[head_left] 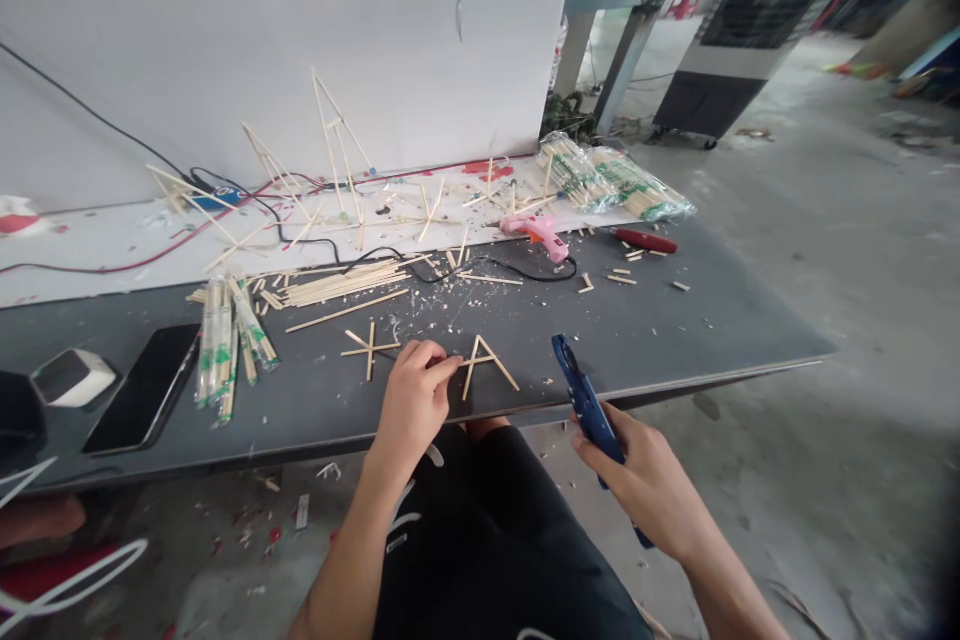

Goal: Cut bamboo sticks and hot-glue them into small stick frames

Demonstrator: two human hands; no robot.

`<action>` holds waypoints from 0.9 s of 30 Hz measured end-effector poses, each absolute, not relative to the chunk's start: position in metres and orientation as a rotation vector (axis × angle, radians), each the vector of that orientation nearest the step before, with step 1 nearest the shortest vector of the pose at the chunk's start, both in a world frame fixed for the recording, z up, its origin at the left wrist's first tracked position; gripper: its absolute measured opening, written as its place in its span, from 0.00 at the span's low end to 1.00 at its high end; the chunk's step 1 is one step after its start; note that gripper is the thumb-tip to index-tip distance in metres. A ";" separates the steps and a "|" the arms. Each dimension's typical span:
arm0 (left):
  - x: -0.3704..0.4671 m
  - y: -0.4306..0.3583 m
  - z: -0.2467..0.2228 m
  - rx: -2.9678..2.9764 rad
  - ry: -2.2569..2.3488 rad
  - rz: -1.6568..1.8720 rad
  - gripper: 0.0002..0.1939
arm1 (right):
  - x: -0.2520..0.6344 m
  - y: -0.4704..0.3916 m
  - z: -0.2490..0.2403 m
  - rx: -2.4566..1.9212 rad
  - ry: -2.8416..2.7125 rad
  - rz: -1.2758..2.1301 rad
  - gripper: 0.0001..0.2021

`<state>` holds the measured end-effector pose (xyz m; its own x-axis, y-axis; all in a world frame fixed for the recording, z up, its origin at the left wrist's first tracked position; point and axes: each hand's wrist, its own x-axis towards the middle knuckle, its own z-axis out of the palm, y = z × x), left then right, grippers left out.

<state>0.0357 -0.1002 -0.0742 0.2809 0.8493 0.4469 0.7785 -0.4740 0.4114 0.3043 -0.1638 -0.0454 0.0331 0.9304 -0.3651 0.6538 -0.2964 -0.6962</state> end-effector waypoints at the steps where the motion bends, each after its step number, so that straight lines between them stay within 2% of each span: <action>1: 0.036 -0.100 -0.074 2.422 1.544 0.955 0.16 | 0.304 -0.165 -0.045 -1.981 -1.607 1.141 0.17; 12: 0.034 -0.100 -0.073 2.444 1.561 0.897 0.17 | 0.302 -0.168 -0.043 -1.985 -1.593 1.146 0.18; 27: 0.033 -0.101 -0.072 2.464 1.545 0.895 0.17 | 0.289 -0.169 -0.036 -1.930 -1.630 1.167 0.13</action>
<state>0.0331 -0.1006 -0.0724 0.3131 0.8494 0.4247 0.7912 -0.4807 0.3781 0.2891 -0.1694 -0.0362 -0.0050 0.9338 -0.3577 0.6395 -0.2720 -0.7191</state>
